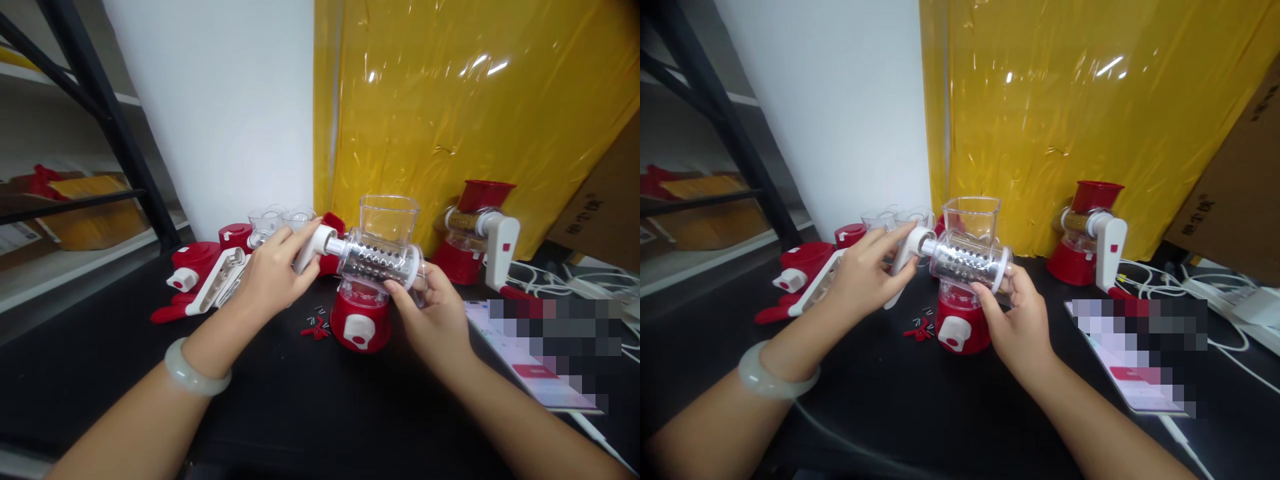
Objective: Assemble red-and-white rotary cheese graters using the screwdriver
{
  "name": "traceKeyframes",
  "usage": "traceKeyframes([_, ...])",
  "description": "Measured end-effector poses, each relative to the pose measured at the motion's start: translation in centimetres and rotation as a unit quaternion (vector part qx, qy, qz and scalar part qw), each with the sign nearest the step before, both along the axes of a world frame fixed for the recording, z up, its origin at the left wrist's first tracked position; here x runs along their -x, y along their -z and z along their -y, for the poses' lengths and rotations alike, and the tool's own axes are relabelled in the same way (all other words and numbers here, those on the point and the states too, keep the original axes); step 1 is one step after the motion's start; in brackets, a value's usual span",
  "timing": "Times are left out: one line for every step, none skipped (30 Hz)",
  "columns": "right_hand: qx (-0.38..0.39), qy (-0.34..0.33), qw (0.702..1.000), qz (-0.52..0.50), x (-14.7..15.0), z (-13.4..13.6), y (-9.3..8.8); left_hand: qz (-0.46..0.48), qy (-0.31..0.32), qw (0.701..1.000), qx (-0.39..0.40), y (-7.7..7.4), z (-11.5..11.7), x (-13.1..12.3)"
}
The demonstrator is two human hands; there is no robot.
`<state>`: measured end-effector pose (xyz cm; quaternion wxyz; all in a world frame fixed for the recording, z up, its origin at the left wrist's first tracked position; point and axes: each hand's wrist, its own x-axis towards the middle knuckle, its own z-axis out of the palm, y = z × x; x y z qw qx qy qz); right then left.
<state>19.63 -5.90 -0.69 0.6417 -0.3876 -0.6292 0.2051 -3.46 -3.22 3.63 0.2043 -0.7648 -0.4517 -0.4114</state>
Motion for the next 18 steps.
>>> traceKeyframes([0.000,0.002,1.000,0.001,0.0,0.0,0.0,0.003,0.002,1.000,-0.006,0.1,0.0,0.0])
traceKeyframes([0.000,0.002,1.000,0.002,0.0,0.0,0.0,0.007,0.006,1.000,-0.010,0.2,-0.1,0.0])
traceKeyframes([0.001,0.003,1.000,0.001,0.0,0.0,0.1,0.012,0.011,1.000,-0.012,0.3,-0.2,-0.1])
traceKeyframes([0.002,0.003,1.000,0.000,0.0,0.0,0.1,0.017,0.019,1.000,-0.012,0.4,-0.3,-0.1])
traceKeyframes([0.004,0.003,1.000,0.000,-0.1,0.0,0.1,0.021,0.028,0.999,-0.011,0.5,-0.4,-0.1])
traceKeyframes([0.005,0.003,1.000,-0.001,-0.1,0.0,0.1,0.023,0.039,0.999,-0.010,0.6,-0.5,-0.1])
traceKeyframes([0.006,0.003,1.000,0.000,-0.1,0.0,0.1,0.023,0.048,0.999,-0.012,0.7,-0.6,-0.1])
traceKeyframes([0.006,0.005,1.000,0.001,-0.1,0.0,0.1,0.024,0.053,0.998,-0.016,0.9,-0.7,-0.1])
traceKeyframes([0.006,0.008,1.000,0.002,-0.1,0.0,0.1,0.025,0.053,0.998,-0.021,1.0,-0.7,-0.1])
traceKeyframes([0.005,0.012,1.000,0.003,0.0,0.0,0.1,0.026,0.047,0.998,-0.026,1.1,-0.7,-0.2])
traceKeyframes([0.004,0.016,1.000,0.004,0.0,0.1,0.1,0.030,0.038,0.998,-0.032,1.2,-0.8,-0.2])
traceKeyframes([0.004,0.021,1.000,0.005,0.0,0.1,0.0,0.035,0.030,0.998,-0.036,1.4,-0.8,-0.3])
traceKeyframes([0.006,0.025,1.000,0.006,0.0,0.1,0.0,0.040,0.025,0.998,-0.038,1.5,-0.8,-0.3])
traceKeyframes([0.008,0.027,1.000,0.007,0.0,0.2,0.0,0.045,0.024,0.998,-0.039,1.6,-0.8,-0.4])
traceKeyframes([0.010,0.029,0.999,0.008,0.0,0.2,-0.1,0.051,0.025,0.998,-0.040,1.6,-0.8,-0.5])
traceKeyframes([0.012,0.030,0.999,0.008,0.0,0.3,-0.1,0.056,0.027,0.997,-0.042,1.7,-0.8,-0.5])
traceKeyframes([0.013,0.030,0.999,0.007,0.0,0.3,-0.2,0.061,0.029,0.997,-0.043,1.8,-0.8,-0.6])
traceKeyframes([0.015,0.030,0.999,0.007,0.0,0.3,-0.2,0.064,0.030,0.997,-0.044,1.8,-0.9,-0.6])
